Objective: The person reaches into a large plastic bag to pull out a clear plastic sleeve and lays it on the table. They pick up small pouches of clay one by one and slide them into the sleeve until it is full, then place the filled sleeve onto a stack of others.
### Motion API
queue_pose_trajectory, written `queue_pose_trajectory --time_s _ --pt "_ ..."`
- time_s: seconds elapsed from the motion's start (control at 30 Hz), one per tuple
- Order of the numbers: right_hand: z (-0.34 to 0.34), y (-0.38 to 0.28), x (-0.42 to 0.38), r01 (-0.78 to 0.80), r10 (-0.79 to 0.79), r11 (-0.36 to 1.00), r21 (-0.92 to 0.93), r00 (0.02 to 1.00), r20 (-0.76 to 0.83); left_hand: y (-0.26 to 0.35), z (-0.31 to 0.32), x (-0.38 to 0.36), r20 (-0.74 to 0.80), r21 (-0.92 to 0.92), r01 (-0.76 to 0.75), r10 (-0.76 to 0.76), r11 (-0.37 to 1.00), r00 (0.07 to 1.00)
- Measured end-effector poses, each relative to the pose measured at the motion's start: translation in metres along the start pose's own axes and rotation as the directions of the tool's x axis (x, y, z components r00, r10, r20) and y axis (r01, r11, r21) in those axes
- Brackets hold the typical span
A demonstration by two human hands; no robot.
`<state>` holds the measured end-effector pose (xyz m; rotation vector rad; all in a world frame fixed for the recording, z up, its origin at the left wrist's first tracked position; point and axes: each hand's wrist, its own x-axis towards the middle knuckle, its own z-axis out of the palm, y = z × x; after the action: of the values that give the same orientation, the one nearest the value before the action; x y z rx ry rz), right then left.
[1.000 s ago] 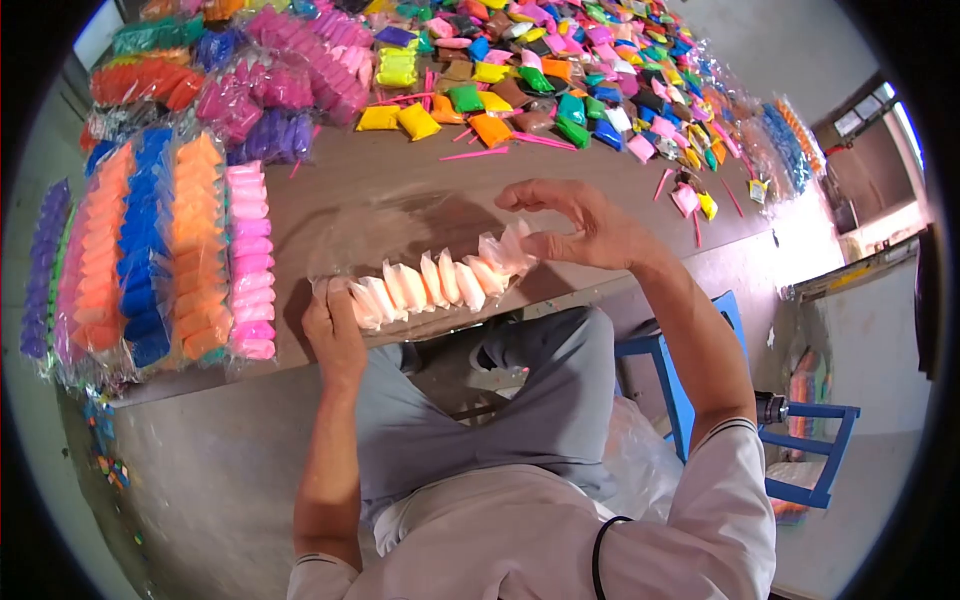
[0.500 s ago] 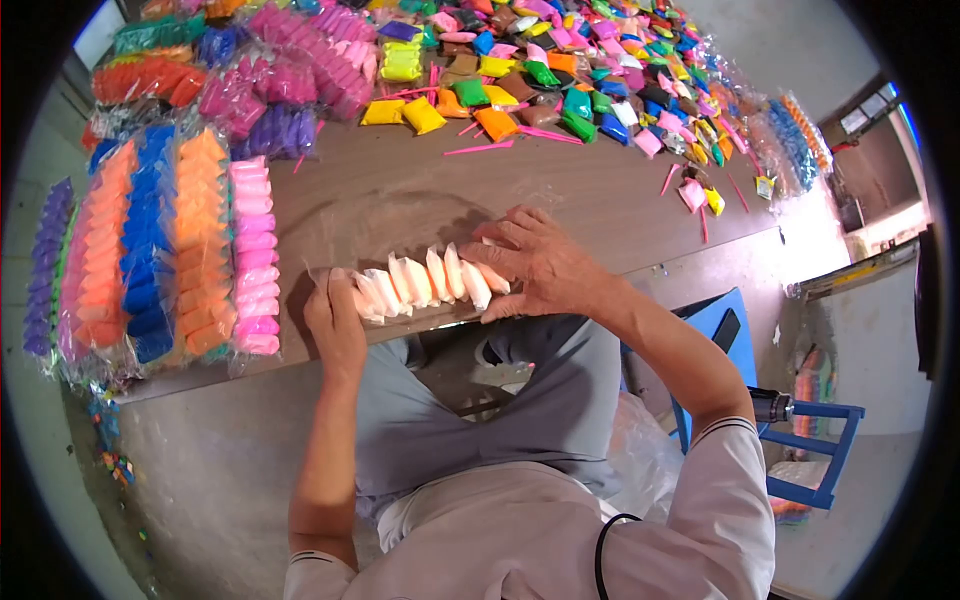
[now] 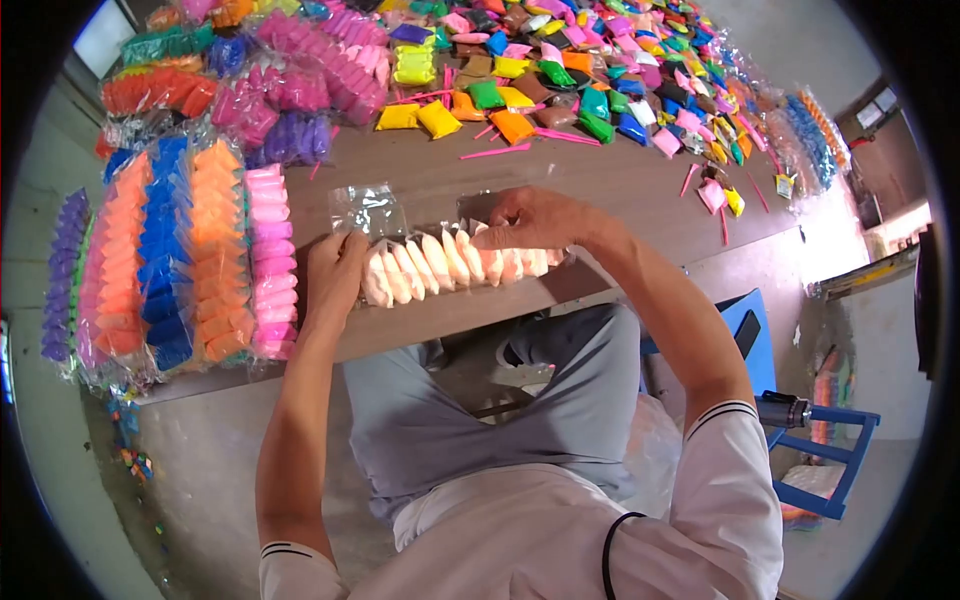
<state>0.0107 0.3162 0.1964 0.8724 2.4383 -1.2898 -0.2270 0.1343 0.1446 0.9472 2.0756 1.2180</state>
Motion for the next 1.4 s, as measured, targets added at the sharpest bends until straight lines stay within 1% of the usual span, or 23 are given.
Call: queue_pose_trajectory --time_s 0.03,0.07,0.1,0.17,0.2,0.27,0.3,0.4,0.47,0.63,0.7,0.73,0.8,0.93,1.0,1.07,1.1,1.13,1.2,1.23,1.3,1.33,1.4 --pt "0.0 0.005 0.006 0.074 -0.08 0.993 -0.096 0.995 -0.057 0.0 0.0 0.002 -0.001 0.004 0.001 -0.001 1.0 1.0" --pt "0.001 0.011 0.01 0.141 -0.164 0.971 -0.195 0.981 -0.106 0.001 0.0 0.003 -0.054 0.121 -0.144 0.152 0.982 0.987" --pt "0.0 0.017 0.011 0.144 -0.166 0.971 -0.19 0.98 -0.106 0.001 -0.001 0.004 -0.087 0.243 -0.276 0.305 0.93 0.949" --pt "-0.003 0.021 0.006 0.224 -0.218 0.974 0.046 0.97 -0.107 -0.01 -0.001 0.009 -0.12 0.183 -0.266 0.29 0.946 0.949" --pt "-0.003 0.026 0.005 0.225 -0.218 0.973 0.05 0.97 -0.107 -0.014 -0.002 0.01 -0.152 0.116 -0.257 0.273 0.959 0.95" --pt "-0.003 0.028 0.004 0.371 -0.348 0.921 0.118 0.92 -0.179 -0.013 -0.002 0.006 -0.153 0.093 -0.23 0.243 0.969 0.958" --pt "-0.004 0.029 0.001 0.374 -0.35 0.919 0.122 0.919 -0.18 -0.013 -0.003 0.004 -0.155 0.068 -0.205 0.214 0.976 0.964" --pt "-0.002 0.01 -0.017 0.378 -0.373 0.926 0.023 0.921 -0.116 -0.022 0.003 -0.002 -0.198 0.044 -0.279 0.283 0.959 0.939" --pt "0.01 0.012 -0.012 0.367 -0.365 0.916 0.16 0.93 -0.041 -0.018 0.009 -0.011 -0.212 0.041 -0.278 0.28 0.96 0.936" --pt "0.003 0.011 -0.013 0.263 -0.264 0.964 0.031 0.963 0.053 -0.017 0.01 -0.019 -0.215 -0.034 -0.273 0.26 0.961 0.941" --pt "0.008 0.02 -0.005 0.429 -0.444 0.895 -0.122 0.88 -0.167 -0.015 0.009 -0.018 -0.191 -0.117 -0.243 0.218 0.963 0.957" --pt "0.005 0.008 -0.009 0.432 -0.448 0.893 -0.123 0.878 -0.166 -0.019 0.009 -0.016 -0.195 -0.116 -0.244 0.218 0.963 0.956" --pt "-0.005 -0.032 -0.025 0.274 -0.29 0.944 -0.181 0.955 -0.068 -0.028 0.013 -0.011 -0.243 -0.024 -0.35 0.335 0.936 0.911" --pt "0.003 -0.061 -0.018 0.195 -0.189 0.967 -0.166 0.981 0.052 -0.028 0.012 -0.011 -0.226 -0.072 -0.269 0.247 0.961 0.942" --pt "0.016 -0.052 0.001 0.354 -0.345 0.934 -0.054 0.929 0.131 -0.022 0.013 -0.013 -0.258 -0.087 -0.289 0.259 0.953 0.931" --pt "0.021 -0.049 0.009 0.353 -0.339 0.93 -0.099 0.931 0.133 -0.023 0.013 -0.011 -0.261 -0.099 -0.306 0.272 0.947 0.926" --pt "0.022 -0.048 0.011 0.348 -0.332 0.927 -0.138 0.934 0.13 -0.024 0.009 -0.011 -0.204 -0.069 -0.259 0.241 0.963 0.949" --pt "0.022 -0.05 0.009 0.352 -0.334 0.925 -0.143 0.933 0.135 -0.025 0.008 -0.011 -0.211 -0.071 -0.259 0.239 0.963 0.948" --pt "0.021 -0.053 0.004 0.235 -0.229 0.971 -0.047 0.969 0.096 -0.027 0.011 -0.011 -0.222 -0.076 -0.282 0.259 0.956 0.94" --pt "0.021 -0.055 0.005 0.237 -0.231 0.97 -0.051 0.968 0.097 -0.027 0.011 -0.011 -0.224 -0.072 -0.279 0.257 0.958 0.94" --pt "0.021 -0.056 0.006 0.313 -0.315 0.94 -0.139 0.949 0.007 -0.026 0.013 -0.011 -0.244 -0.05 -0.293 0.273 0.955 0.931" --pt "0.021 -0.058 0.008 0.312 -0.314 0.94 -0.14 0.949 0.008 -0.025 0.014 -0.011 -0.262 -0.027 -0.307 0.29 0.951 0.92" --pt "0.023 -0.064 0.016 0.555 -0.567 0.811 -0.185 0.824 -0.011 -0.026 0.014 -0.01 -0.261 -0.017 -0.31 0.296 0.95 0.919"
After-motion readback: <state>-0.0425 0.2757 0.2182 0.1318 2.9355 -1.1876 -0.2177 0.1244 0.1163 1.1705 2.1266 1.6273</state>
